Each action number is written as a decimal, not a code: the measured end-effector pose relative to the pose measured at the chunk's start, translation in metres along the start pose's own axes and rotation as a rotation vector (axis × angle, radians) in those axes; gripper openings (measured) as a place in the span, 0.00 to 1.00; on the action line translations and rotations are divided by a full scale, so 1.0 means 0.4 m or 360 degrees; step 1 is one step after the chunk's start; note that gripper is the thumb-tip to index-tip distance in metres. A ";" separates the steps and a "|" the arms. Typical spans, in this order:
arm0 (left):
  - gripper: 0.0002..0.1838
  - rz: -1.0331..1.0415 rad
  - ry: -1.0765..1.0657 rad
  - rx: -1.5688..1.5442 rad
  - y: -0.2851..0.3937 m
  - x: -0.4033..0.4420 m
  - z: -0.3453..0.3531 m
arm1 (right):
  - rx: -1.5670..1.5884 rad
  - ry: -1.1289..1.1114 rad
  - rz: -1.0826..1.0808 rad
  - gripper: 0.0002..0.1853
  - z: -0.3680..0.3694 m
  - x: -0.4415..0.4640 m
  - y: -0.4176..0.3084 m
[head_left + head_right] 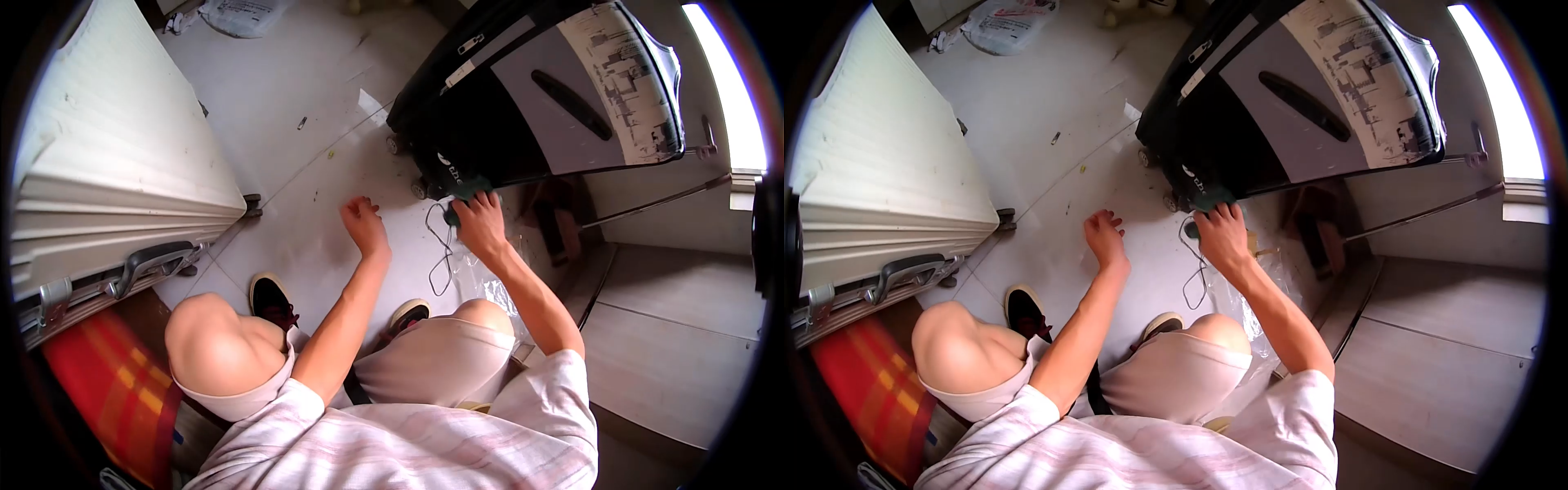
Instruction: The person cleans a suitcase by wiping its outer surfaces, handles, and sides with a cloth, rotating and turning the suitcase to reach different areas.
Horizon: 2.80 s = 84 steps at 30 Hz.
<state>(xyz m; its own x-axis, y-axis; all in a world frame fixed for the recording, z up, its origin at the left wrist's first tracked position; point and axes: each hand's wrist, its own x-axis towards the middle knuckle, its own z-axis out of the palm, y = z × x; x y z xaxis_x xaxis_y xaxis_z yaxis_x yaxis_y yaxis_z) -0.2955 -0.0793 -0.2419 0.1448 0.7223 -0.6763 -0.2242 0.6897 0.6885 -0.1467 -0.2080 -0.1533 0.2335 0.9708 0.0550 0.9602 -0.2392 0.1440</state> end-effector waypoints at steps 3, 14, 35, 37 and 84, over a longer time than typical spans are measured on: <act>0.11 -0.0016 -0.0077 0.0025 -0.025 -0.016 0.014 | 0.0096 -0.0208 0.0115 0.15 -0.123 0.009 -0.025; 0.10 -0.0046 -0.0101 -0.0083 0.012 -0.044 0.005 | -0.0232 0.0207 -0.0230 0.10 -0.090 0.349 -0.032; 0.10 0.0218 -0.0438 -0.0137 0.148 -0.153 0.075 | -0.0239 0.0362 0.0041 0.24 -0.318 0.122 0.000; 0.11 0.0256 -0.0582 -0.0046 0.183 -0.151 0.082 | -0.0045 0.0279 0.0015 0.29 -0.258 -0.026 0.021; 0.30 0.0070 -0.1985 0.1134 0.679 -0.020 0.055 | 0.2139 0.0200 0.0328 0.15 -0.444 0.436 -0.032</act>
<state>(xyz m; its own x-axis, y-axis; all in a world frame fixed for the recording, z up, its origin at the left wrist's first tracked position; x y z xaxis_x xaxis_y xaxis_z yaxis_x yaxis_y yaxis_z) -0.3364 0.1033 -0.0439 0.9685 0.0593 -0.2417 0.2168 0.2754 0.9366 -0.1457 -0.0391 0.0300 0.4433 0.8945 0.0576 0.3338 -0.1051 -0.9367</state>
